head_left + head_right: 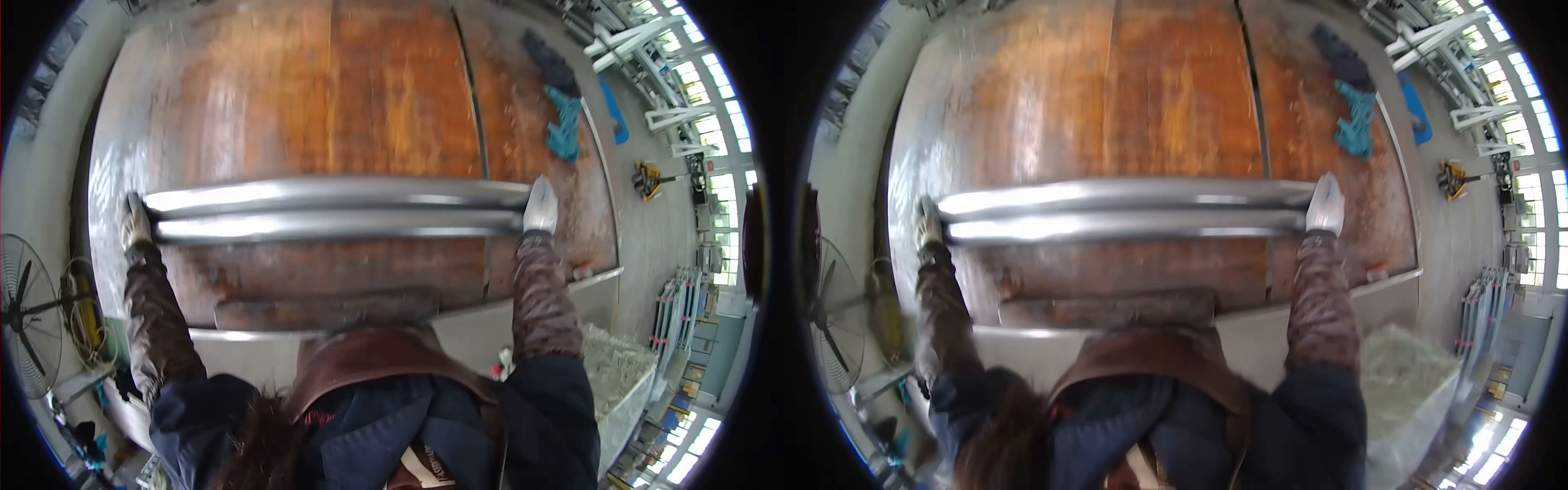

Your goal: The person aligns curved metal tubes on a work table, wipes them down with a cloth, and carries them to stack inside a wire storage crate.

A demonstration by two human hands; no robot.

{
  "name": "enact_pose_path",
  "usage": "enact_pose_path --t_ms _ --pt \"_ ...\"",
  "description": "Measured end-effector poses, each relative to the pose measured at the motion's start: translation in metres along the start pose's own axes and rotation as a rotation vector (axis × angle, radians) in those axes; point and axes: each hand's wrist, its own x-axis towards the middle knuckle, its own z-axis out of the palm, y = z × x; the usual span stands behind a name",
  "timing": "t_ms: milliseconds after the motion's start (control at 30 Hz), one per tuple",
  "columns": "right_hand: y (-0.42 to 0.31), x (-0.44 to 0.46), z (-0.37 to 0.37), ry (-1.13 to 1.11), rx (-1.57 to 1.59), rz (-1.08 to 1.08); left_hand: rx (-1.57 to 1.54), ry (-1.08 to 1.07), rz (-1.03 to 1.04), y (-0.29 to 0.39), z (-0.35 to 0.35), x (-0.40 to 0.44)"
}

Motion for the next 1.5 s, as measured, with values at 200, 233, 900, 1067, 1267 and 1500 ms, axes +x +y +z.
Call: enact_pose_path --t_ms 200,233,900,1067,1267,1500 --pt "-0.009 -0.007 0.004 0.094 0.100 -0.089 -0.054 0.161 -0.002 0.001 -0.001 -0.002" --pt "-0.009 -0.005 0.006 0.088 0.105 -0.093 -0.050 0.168 -0.014 -0.001 0.001 -0.005" --pt "-0.014 -0.011 0.005 0.066 0.173 -0.182 -0.053 0.298 -0.189 0.004 0.006 -0.010" --pt "-0.017 -0.009 0.005 0.053 0.216 -0.225 -0.055 0.359 -0.251 0.005 0.003 -0.003" --pt "-0.020 -0.009 0.005 0.038 0.218 -0.224 -0.047 0.367 -0.295 0.005 0.008 -0.006" --pt "-0.019 -0.012 0.005 0.015 0.192 -0.190 -0.021 0.338 -0.332 0.012 0.010 0.001"
